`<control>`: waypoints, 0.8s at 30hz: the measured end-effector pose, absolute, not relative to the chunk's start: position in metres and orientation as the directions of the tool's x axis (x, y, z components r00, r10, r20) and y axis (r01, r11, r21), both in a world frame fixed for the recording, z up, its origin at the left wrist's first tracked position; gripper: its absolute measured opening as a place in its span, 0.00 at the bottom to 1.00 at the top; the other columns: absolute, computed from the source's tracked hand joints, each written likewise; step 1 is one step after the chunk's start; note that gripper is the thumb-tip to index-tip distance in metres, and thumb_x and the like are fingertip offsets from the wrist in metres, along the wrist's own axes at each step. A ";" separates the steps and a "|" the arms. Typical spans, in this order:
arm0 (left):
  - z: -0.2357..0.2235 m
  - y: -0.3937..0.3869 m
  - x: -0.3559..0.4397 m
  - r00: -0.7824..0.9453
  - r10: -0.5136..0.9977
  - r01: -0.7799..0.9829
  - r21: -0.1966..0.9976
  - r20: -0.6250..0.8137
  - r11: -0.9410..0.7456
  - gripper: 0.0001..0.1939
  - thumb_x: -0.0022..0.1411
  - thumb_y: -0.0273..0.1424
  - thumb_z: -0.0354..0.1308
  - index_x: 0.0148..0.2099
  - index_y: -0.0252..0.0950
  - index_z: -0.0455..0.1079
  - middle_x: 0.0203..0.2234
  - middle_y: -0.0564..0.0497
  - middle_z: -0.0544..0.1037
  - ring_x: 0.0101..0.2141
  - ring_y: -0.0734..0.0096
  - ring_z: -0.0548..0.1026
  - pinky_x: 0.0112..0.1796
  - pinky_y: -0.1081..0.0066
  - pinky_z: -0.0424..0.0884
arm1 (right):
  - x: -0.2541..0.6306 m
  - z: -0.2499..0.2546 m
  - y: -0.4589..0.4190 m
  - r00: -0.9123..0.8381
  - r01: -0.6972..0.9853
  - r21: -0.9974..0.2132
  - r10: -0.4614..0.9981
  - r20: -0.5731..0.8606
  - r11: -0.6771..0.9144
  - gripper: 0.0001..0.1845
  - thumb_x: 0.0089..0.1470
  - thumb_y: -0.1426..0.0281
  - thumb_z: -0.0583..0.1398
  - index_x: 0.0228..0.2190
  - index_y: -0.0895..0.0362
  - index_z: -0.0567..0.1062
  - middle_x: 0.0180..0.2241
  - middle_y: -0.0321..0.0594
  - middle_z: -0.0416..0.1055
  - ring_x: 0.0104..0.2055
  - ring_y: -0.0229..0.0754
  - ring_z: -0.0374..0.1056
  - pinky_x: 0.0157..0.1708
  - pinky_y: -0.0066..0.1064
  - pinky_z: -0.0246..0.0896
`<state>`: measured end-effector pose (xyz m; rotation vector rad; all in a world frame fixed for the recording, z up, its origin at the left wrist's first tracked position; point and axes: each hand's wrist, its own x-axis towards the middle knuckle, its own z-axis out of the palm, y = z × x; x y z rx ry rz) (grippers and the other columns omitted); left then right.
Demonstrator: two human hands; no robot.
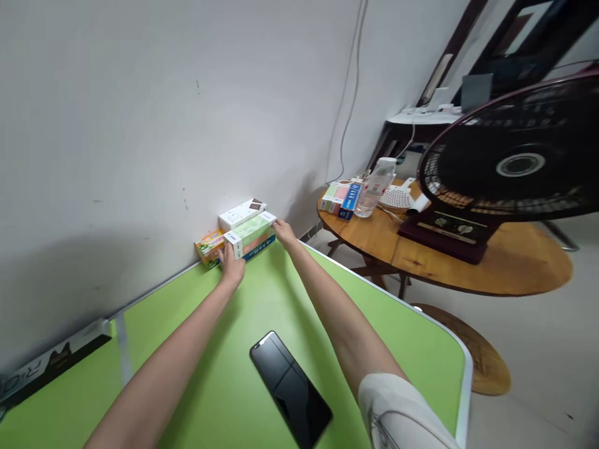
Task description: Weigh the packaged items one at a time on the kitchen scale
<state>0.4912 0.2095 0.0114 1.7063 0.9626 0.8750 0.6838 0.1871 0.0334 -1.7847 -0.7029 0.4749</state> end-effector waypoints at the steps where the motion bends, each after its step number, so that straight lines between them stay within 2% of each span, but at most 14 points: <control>1: 0.011 0.209 0.493 0.415 0.905 0.229 0.952 0.095 -0.205 0.30 0.60 0.31 0.59 0.63 0.41 0.57 0.67 0.44 0.50 0.66 0.47 0.41 0.62 0.45 0.36 | 0.683 0.033 0.186 0.740 0.248 -0.941 0.672 0.032 -0.228 0.17 0.60 0.64 0.59 0.49 0.58 0.70 0.49 0.43 0.69 0.46 0.46 0.70 0.44 0.43 0.69; 3: 0.012 0.204 0.491 0.377 0.925 0.254 0.955 0.046 -0.151 0.28 0.62 0.35 0.58 0.63 0.41 0.58 0.67 0.45 0.50 0.65 0.47 0.46 0.61 0.41 0.39 | 0.675 0.035 0.178 0.740 0.292 -0.926 0.671 0.058 -0.241 0.17 0.60 0.64 0.59 0.49 0.58 0.70 0.50 0.43 0.69 0.47 0.46 0.69 0.45 0.44 0.68; 5: 0.014 0.192 0.476 0.343 0.939 0.252 0.961 0.025 -0.117 0.28 0.62 0.32 0.58 0.63 0.40 0.58 0.67 0.44 0.51 0.66 0.49 0.46 0.62 0.43 0.40 | 0.659 0.037 0.166 0.743 0.339 -0.911 0.661 0.105 -0.236 0.18 0.60 0.63 0.58 0.50 0.58 0.69 0.52 0.45 0.67 0.51 0.49 0.67 0.50 0.49 0.63; 7: 0.012 0.172 0.442 0.311 0.950 0.234 0.967 0.026 -0.103 0.32 0.57 0.22 0.57 0.64 0.36 0.59 0.66 0.42 0.53 0.67 0.53 0.43 0.64 0.54 0.39 | 0.635 0.034 0.152 0.731 0.394 -0.900 0.657 0.182 -0.189 0.22 0.60 0.64 0.53 0.52 0.62 0.66 0.57 0.55 0.62 0.61 0.59 0.53 0.59 0.55 0.45; 9: 0.007 0.147 0.393 0.283 0.959 0.222 0.970 0.034 -0.100 0.34 0.52 0.18 0.54 0.62 0.38 0.62 0.65 0.46 0.59 0.67 0.57 0.46 0.65 0.57 0.42 | 0.603 0.024 0.140 0.662 0.442 -0.893 0.703 0.260 -0.086 0.27 0.56 0.64 0.51 0.55 0.63 0.61 0.61 0.58 0.55 0.66 0.60 0.43 0.62 0.55 0.35; 11: 0.000 0.121 0.334 0.216 0.976 0.225 0.971 0.035 -0.084 0.34 0.50 0.18 0.52 0.60 0.40 0.65 0.64 0.50 0.61 0.66 0.59 0.47 0.65 0.57 0.42 | 0.559 0.007 0.131 0.524 0.454 -0.891 0.800 0.293 0.028 0.28 0.51 0.62 0.54 0.53 0.60 0.65 0.58 0.55 0.61 0.63 0.59 0.49 0.61 0.56 0.38; 13: -0.006 0.102 0.272 0.109 0.994 0.234 0.971 0.015 -0.041 0.33 0.50 0.19 0.51 0.59 0.41 0.66 0.63 0.51 0.62 0.66 0.60 0.49 0.65 0.56 0.42 | 0.506 -0.010 0.124 0.330 0.434 -0.891 0.897 0.293 0.131 0.25 0.48 0.61 0.55 0.48 0.57 0.70 0.51 0.50 0.69 0.56 0.56 0.62 0.57 0.53 0.51; 15: -0.010 0.095 0.215 -0.011 1.000 0.226 0.974 -0.023 0.025 0.33 0.50 0.19 0.50 0.60 0.39 0.65 0.63 0.47 0.62 0.65 0.58 0.52 0.65 0.55 0.43 | 0.449 -0.022 0.119 0.126 0.417 -0.885 0.951 0.281 0.206 0.20 0.47 0.62 0.56 0.43 0.54 0.73 0.45 0.45 0.75 0.49 0.52 0.69 0.52 0.50 0.61; 17: -0.012 0.098 0.166 -0.123 0.990 0.193 0.977 -0.071 0.094 0.32 0.51 0.19 0.51 0.59 0.36 0.65 0.63 0.43 0.62 0.65 0.55 0.54 0.64 0.54 0.45 | 0.397 -0.025 0.120 -0.045 0.424 -0.867 0.962 0.270 0.263 0.19 0.47 0.64 0.58 0.42 0.53 0.75 0.44 0.44 0.76 0.47 0.50 0.72 0.48 0.47 0.66; 20: -0.017 0.107 0.113 -0.242 0.963 0.115 0.981 -0.123 0.154 0.25 0.57 0.22 0.54 0.58 0.36 0.66 0.63 0.41 0.61 0.64 0.53 0.56 0.62 0.51 0.48 | 0.333 -0.018 0.133 -0.222 0.475 -0.815 0.942 0.253 0.331 0.21 0.48 0.69 0.58 0.47 0.55 0.74 0.49 0.46 0.74 0.51 0.51 0.70 0.52 0.48 0.64; 24: -0.026 0.106 0.065 -0.309 0.940 0.033 0.986 -0.145 0.163 0.19 0.61 0.30 0.58 0.54 0.36 0.68 0.61 0.42 0.64 0.61 0.55 0.61 0.60 0.47 0.51 | 0.267 -0.005 0.170 -0.351 0.565 -0.722 0.908 0.228 0.400 0.28 0.48 0.75 0.59 0.53 0.59 0.70 0.56 0.51 0.68 0.60 0.53 0.61 0.61 0.49 0.53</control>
